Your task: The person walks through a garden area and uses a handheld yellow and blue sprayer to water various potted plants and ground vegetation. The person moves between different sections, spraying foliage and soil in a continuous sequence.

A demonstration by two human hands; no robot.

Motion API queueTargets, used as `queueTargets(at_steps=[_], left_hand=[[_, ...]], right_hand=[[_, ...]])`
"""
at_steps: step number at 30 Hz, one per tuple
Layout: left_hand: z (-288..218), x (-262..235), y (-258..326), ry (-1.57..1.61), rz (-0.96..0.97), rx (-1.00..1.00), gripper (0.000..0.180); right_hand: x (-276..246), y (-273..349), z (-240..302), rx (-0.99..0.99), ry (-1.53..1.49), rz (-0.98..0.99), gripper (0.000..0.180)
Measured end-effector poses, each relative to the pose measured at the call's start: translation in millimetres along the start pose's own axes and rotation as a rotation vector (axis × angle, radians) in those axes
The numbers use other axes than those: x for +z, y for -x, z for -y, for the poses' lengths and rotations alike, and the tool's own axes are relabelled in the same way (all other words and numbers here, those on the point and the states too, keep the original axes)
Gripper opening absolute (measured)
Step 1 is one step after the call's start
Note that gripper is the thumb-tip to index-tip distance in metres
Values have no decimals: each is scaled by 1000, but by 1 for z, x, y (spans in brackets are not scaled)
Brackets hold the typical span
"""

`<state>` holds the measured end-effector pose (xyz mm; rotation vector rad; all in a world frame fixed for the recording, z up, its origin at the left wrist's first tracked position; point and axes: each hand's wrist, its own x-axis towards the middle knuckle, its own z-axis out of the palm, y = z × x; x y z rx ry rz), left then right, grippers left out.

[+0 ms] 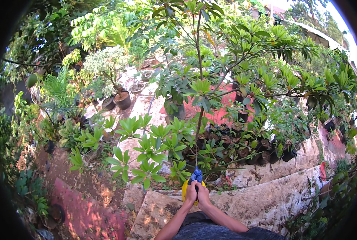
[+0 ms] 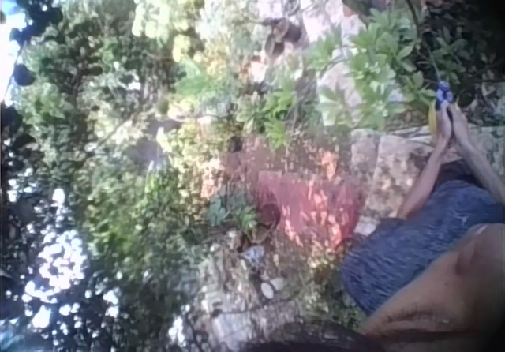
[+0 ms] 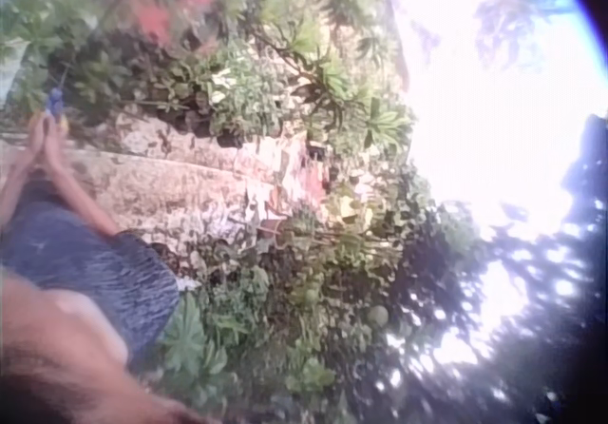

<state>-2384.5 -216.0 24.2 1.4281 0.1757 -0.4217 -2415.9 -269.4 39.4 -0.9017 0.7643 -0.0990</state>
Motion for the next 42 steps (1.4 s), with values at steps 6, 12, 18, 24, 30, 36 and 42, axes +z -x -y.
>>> queueTargets(at_steps=[6, 12, 18, 24, 30, 36, 42], left_hand=[[0, -2, 3, -89, -6, 8, 44], [-9, -2, 10, 27, 60, 155, 39], [-18, 0, 14, 57, 145, 255, 35], [-16, 4, 10, 16, 206, 298, 38], [-18, 7, 13, 40, 192, 259, 40], [-14, 10, 17, 35, 98, 108, 39], [3, 3, 8, -1, 46, 8, 44]], right_hand=[[0, 6, 1, -11, -27, 11, 29], [5, 15, 6, -135, -6, -21, 27], [3, 20, 10, -297, -31, -12, 25], [-3, 17, 10, -348, -47, -25, 25], [-6, 12, 6, -281, -68, -35, 26], [-8, 8, 1, -167, -36, -60, 28], [-9, 7, -6, -46, 5, -54, 31]])
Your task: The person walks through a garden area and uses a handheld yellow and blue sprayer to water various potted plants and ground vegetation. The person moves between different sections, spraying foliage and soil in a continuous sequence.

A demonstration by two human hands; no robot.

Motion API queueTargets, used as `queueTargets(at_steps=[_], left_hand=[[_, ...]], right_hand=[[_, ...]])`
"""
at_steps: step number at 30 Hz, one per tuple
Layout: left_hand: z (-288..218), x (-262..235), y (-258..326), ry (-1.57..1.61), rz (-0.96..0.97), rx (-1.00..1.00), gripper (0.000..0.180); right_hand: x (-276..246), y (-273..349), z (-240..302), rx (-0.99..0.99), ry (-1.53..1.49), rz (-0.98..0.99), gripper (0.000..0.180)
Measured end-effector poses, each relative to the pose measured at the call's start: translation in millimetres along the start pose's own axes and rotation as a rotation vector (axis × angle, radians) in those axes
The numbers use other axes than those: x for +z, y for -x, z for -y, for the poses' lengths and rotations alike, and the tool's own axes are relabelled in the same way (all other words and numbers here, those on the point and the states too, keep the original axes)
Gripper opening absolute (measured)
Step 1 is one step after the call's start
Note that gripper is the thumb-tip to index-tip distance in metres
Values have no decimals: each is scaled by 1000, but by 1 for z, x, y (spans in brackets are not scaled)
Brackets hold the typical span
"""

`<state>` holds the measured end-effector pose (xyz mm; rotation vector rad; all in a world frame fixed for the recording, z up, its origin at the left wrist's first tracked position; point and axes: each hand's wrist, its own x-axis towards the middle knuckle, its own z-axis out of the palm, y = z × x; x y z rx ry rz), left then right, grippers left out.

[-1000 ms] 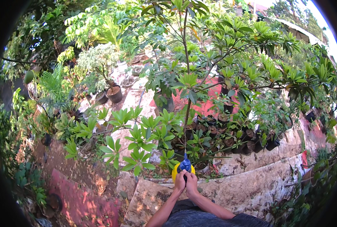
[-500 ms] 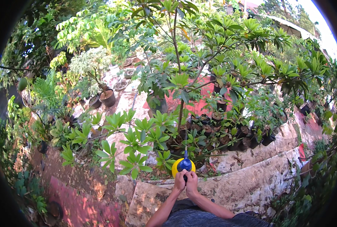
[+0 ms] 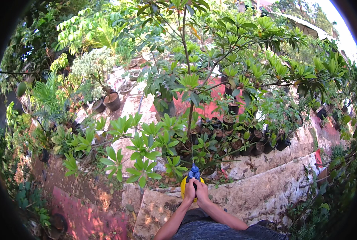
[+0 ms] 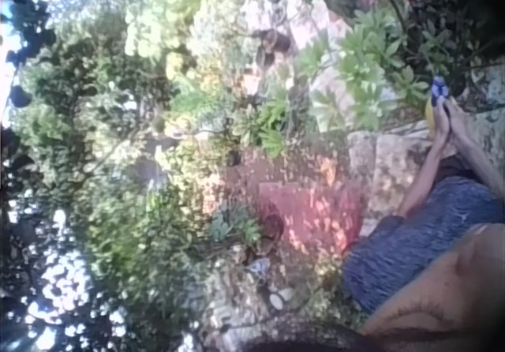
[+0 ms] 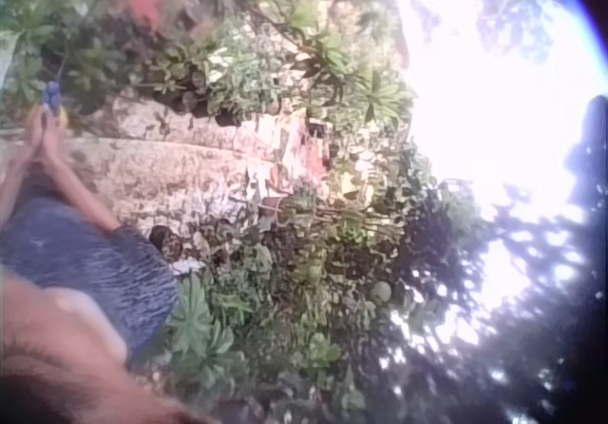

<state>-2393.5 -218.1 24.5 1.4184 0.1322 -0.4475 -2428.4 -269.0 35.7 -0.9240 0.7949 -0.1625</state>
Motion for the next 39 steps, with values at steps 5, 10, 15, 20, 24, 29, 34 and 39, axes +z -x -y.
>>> queueTargets(at_steps=[5, 10, 15, 20, 24, 29, 34, 39], left_hand=[[9, -5, -1, -82, -44, -111, 49], [16, -7, -2, -61, -55, -138, 52], [23, -9, -5, -100, -66, -134, 54], [25, -10, -7, -114, -68, -158, 53], [23, -10, -7, -89, -61, -197, 53], [27, -13, -7, -58, -61, -257, 54], [36, -19, -9, -33, -59, -278, 55], [38, -22, -9, -25, -86, -319, 53]], right_hand=[[-2, 0, -6, 84, -11, 26, 32], [-3, 1, -6, 155, -9, 20, 31], [-2, 4, -5, 159, -25, 16, 32], [-1, 4, -6, 170, -21, 13, 33], [-1, 1, -9, 177, -24, -4, 34], [-3, -7, -20, 233, -95, 8, 36], [-3, -10, -29, 268, -106, -11, 37], [-1, -5, -26, 279, -99, -31, 36]])
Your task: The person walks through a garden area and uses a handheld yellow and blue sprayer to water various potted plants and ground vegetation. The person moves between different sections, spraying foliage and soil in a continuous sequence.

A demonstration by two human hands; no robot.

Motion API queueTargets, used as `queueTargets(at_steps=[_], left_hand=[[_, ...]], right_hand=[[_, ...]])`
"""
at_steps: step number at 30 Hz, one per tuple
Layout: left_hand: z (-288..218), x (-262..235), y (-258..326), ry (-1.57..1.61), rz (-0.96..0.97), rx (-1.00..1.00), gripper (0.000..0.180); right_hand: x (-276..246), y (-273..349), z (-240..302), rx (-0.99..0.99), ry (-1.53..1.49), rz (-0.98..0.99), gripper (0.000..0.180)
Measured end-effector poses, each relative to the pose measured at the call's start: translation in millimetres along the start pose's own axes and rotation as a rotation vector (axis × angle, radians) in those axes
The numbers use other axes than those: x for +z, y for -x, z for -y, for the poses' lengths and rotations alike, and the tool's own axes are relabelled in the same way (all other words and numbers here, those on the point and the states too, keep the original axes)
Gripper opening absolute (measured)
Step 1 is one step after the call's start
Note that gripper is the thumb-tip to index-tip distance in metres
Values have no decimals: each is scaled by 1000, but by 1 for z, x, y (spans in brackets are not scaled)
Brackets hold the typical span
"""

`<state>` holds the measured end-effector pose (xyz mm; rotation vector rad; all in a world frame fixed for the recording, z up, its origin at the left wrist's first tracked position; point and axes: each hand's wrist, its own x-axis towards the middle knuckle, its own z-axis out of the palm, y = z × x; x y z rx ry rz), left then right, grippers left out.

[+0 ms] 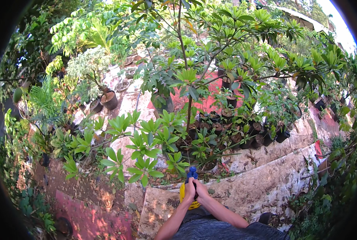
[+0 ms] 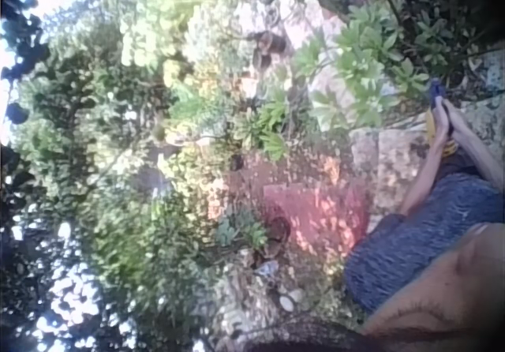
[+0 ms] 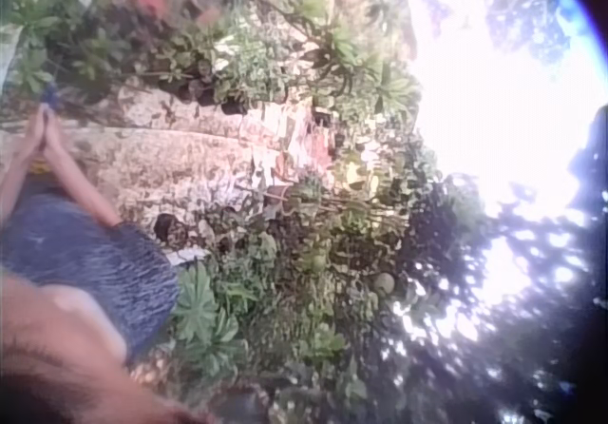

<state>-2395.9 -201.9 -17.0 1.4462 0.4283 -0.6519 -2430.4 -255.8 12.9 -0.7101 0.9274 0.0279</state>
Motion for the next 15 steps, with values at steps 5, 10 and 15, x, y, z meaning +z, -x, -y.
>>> queueTargets(at_steps=[5, 10, 15], left_hand=[[-5, -3, 4, 51, -31, -4, 49], [-10, -8, 11, 56, -80, 77, 47], [-14, -11, 14, 13, -114, 151, 47]], right_hand=[[6, 1, 0, 19, 16, 3, 31], [12, 4, -2, 13, 19, 48, 29], [18, 9, 3, -8, 71, 91, 27]])
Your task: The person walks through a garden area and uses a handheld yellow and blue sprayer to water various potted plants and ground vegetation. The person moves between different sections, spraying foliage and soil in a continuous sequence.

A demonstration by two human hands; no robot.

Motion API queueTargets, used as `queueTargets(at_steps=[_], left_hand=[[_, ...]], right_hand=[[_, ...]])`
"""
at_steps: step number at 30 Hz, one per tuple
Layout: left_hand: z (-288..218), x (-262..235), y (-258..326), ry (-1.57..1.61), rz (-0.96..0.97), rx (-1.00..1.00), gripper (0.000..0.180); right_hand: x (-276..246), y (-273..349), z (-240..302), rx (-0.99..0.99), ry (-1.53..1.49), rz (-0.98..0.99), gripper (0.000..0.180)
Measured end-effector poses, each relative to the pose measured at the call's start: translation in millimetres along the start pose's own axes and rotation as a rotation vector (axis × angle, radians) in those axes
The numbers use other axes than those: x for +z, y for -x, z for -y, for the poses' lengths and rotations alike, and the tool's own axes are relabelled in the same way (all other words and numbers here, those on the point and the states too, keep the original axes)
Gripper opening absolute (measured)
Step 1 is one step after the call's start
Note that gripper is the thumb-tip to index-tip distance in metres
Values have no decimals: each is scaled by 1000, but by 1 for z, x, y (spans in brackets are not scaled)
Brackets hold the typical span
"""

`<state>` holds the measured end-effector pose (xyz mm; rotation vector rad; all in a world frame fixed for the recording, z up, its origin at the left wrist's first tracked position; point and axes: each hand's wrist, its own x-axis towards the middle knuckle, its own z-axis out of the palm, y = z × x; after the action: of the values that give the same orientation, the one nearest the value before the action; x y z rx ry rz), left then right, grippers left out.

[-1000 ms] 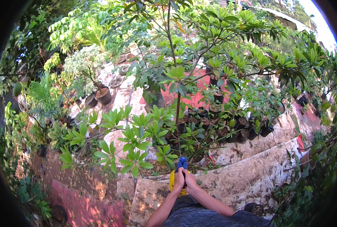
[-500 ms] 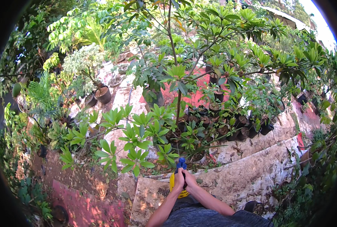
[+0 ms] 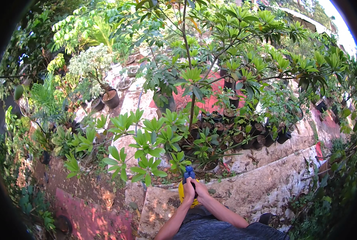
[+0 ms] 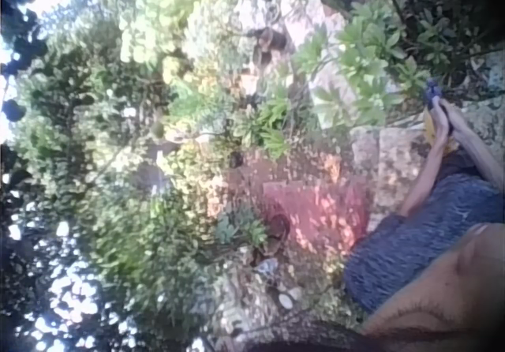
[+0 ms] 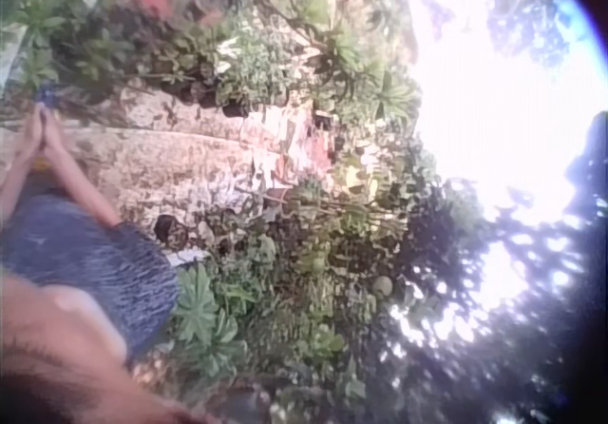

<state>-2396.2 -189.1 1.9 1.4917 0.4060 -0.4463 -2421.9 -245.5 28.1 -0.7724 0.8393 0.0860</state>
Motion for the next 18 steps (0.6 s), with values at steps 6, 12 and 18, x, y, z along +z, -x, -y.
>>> queueTargets(at_steps=[6, 12, 18], left_hand=[[-9, 2, 4, -36, 0, 55, 48], [-15, 8, 10, -37, 20, 87, 47], [-18, 16, 15, 0, 16, 149, 47]], right_hand=[[2, 6, 5, -40, 21, 25, 29], [0, 9, 11, -82, 38, 20, 28], [-3, 12, 13, -106, 31, -4, 29]])
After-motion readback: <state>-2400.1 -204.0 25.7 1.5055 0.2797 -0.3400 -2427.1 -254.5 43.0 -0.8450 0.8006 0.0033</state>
